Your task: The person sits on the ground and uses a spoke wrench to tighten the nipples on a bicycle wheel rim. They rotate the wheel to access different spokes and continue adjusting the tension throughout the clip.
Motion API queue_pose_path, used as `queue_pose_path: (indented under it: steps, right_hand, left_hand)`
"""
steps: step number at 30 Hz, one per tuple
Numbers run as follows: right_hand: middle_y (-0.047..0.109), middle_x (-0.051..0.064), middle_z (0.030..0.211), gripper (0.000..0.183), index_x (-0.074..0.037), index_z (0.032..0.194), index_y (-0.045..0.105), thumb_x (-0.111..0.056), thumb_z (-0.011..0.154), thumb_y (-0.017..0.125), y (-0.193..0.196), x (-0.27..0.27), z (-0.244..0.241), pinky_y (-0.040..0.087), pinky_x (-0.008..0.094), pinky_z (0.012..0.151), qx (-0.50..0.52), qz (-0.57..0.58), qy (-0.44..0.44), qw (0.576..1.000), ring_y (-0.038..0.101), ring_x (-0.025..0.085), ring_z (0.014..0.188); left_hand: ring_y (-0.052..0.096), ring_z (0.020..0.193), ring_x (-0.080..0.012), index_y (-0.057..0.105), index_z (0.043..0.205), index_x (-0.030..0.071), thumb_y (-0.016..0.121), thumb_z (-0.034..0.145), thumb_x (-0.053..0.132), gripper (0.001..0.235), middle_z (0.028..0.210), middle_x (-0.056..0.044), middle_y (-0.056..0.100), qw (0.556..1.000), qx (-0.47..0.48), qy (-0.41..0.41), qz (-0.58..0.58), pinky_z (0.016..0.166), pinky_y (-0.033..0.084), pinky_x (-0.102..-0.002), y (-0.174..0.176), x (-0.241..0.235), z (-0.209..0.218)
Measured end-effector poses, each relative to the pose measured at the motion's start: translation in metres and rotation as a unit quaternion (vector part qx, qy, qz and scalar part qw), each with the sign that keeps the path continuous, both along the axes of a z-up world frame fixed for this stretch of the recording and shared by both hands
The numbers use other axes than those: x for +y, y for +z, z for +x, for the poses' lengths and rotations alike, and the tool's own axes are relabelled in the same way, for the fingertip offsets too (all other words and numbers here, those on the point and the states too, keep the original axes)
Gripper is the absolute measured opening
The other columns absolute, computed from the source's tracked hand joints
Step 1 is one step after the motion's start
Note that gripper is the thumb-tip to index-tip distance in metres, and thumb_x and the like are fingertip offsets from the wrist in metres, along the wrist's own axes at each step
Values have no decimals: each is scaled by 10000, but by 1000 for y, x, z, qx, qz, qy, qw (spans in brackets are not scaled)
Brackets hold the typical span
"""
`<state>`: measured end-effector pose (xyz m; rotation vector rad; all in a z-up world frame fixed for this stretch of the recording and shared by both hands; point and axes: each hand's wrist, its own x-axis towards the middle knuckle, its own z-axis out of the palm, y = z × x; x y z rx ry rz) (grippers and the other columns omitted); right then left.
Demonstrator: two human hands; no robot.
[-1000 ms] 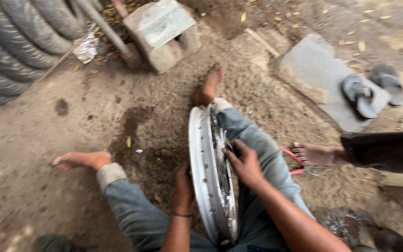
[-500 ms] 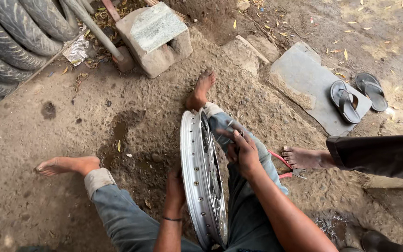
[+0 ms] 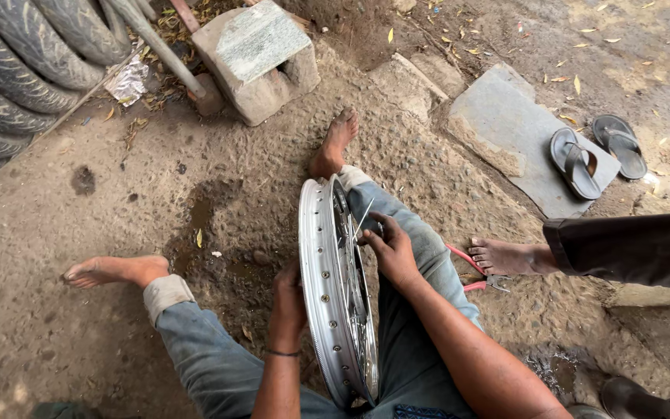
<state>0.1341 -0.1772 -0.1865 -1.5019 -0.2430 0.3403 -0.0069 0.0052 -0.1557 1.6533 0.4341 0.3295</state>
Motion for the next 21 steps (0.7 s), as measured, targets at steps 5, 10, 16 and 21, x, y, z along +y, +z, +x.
queue_pose_path:
  steps: [5, 10, 16, 21]
  right_hand:
    - [681, 77, 903, 260, 56, 1195, 629, -104, 993, 664, -9, 2, 1, 559, 299, 735, 17, 28, 26, 999, 684, 135, 783]
    - [703, 51, 872, 183, 38, 1072, 684, -113, 969, 668, 2, 0, -3, 552, 286, 664, 12, -14, 29, 999, 677, 120, 726]
    - [694, 49, 827, 168, 45, 1034, 693, -109, 967, 683, -3, 2, -3, 544, 282, 655, 15, -1, 38, 999, 661, 113, 719]
    - [718, 31, 820, 163, 33, 1008, 701, -120, 954, 682, 0, 2, -3, 556, 273, 656, 16, -44, 41, 998, 679, 97, 711]
  left_hand:
    - [708, 1151, -224, 633, 1384, 107, 334, 1056, 409, 537, 1275, -111, 732, 996, -65, -38, 37, 968, 587, -410, 19, -7, 4]
    - [706, 971, -249, 738, 1265, 13, 424, 1092, 343, 487, 1117, -172, 776, 988, 36, 3, -151, 864, 575, -419, 19, 3, 8]
    - [746, 962, -191, 683, 1298, 53, 591, 940, 54, 370, 1123, -99, 786, 990, -43, -102, 83, 834, 609, -340, 18, 15, 0]
    - [703, 1066, -217, 702, 1285, 24, 539, 1023, 123, 325, 1196, -154, 762, 986, -88, -64, 123, 913, 583, -371, 17, 5, 7]
